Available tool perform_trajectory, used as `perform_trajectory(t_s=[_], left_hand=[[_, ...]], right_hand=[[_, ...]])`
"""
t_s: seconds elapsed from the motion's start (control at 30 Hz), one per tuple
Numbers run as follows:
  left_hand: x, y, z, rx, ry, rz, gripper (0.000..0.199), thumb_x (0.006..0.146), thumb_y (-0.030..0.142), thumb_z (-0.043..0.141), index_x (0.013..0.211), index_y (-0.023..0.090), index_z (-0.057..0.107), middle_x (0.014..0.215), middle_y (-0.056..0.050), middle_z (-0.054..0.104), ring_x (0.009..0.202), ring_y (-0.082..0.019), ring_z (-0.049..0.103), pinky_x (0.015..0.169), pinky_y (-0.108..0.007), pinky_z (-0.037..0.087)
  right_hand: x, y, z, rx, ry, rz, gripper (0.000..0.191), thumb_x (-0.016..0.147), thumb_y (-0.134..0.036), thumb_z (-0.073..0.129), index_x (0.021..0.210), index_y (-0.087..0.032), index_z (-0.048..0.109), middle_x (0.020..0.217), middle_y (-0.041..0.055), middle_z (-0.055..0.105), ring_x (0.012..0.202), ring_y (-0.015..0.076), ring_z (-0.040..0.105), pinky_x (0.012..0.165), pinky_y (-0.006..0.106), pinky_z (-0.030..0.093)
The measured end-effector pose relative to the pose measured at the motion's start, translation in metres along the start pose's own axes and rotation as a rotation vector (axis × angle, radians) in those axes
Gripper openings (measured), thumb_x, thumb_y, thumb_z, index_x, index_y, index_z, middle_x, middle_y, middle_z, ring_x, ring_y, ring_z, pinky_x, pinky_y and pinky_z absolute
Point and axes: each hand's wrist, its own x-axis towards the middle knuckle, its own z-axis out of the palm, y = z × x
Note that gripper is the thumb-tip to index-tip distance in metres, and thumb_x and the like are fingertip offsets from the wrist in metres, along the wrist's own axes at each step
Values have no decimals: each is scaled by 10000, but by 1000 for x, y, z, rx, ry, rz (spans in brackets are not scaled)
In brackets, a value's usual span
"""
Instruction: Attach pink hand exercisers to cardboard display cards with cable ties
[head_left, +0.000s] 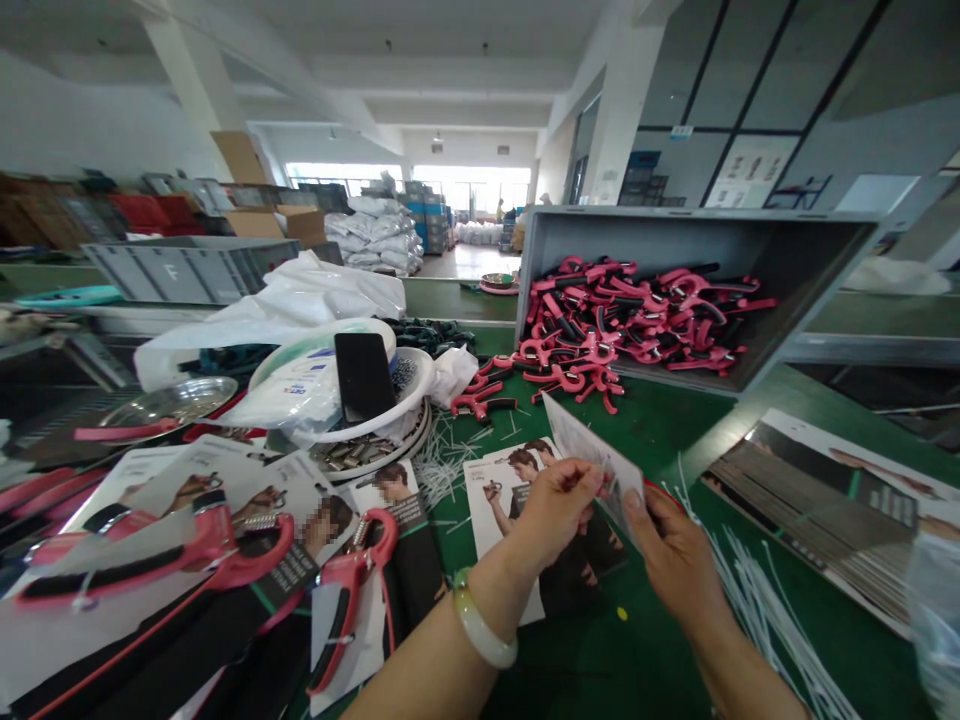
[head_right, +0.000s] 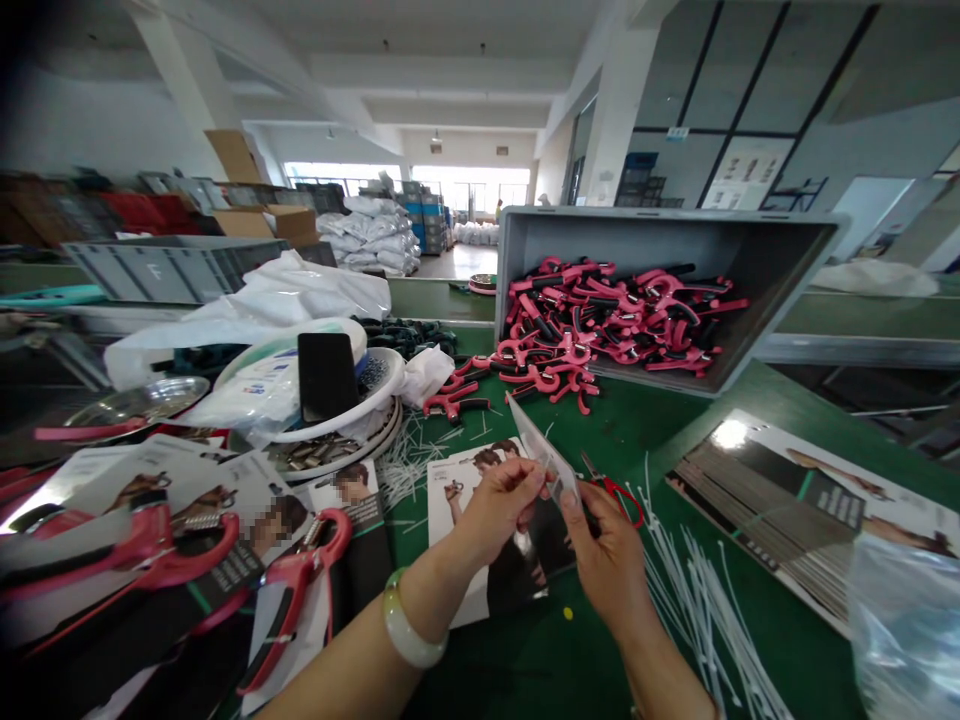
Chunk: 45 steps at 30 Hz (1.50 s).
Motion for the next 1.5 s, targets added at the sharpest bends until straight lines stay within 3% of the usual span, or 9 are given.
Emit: perform_trajectory(t_s=[0.47,0.7,0.8,0.9,1.0,1.17,1.27,1.4,1.5], left_hand=[[-7,23,-7,113,-13,-146,425,576,546,711,643,158,552,568,58,485,415,-32,366,366,-173,314],[-6,21,-7,0,117,-32,444,569,514,743,706,159,513,554,71,502,418,-35,452,425,-167,412],[-11,20,-8,-35,203,41,444,581,469,758,802,180,504,631,76,517,426,-33,478,433,-169,439],[-21,23,-15,-8,215,43,456,622,483,726,926,196,544,751,50,549,457,-33,511,464,-181,470],[-30,32,-31,194,212,-34,413,638,468,708,924,189,603,754,20,583,448,-53,526,415,-170,415],[-36,42,-62,867,69,-42,122,689,316,643,681,202,685,498,26,572,416,-106,518,441,-196,364],[-39,41,-68,1128,182,17,67,665,239,636,640,248,698,558,8,603,520,-142,539,552,-235,398],[-44,32,-67,1239,394,191,98,708,205,594,675,239,680,838,-61,615,816,-226,565,744,-325,420],[-45,21,-70,1057,464,376,101,771,197,529,732,211,621,912,-73,587,922,-226,538,828,-337,405]], right_hand=[[-2,4,7,-29,-13,-134,333,857,-446,500,1031,-216,667,1028,87,674,929,216,629,828,354,514],[-5,1,12,-161,-5,-316,303,879,-393,488,1044,-205,659,986,88,667,917,210,626,800,341,522],[-9,0,16,-255,2,-433,279,887,-354,486,1065,-205,641,977,90,658,922,212,623,784,340,530],[-12,3,22,-359,10,-574,288,893,-292,479,1131,-194,608,1000,106,643,939,219,610,802,359,525],[-16,7,29,-468,-25,-654,307,894,-238,450,1160,-191,597,987,114,634,923,229,596,797,383,523],[-26,11,45,-605,-139,-733,323,834,-103,440,1098,-142,623,971,132,630,924,258,570,790,418,519],[-31,10,54,-622,-193,-750,343,780,-62,475,1082,-124,625,980,137,630,936,265,565,808,420,514],[-29,11,59,-603,-246,-682,356,745,-97,551,1092,-130,621,985,129,635,932,268,572,830,444,502],[-25,17,56,-571,-277,-574,370,734,-190,626,1099,-130,619,1013,137,633,951,276,576,818,451,504]])
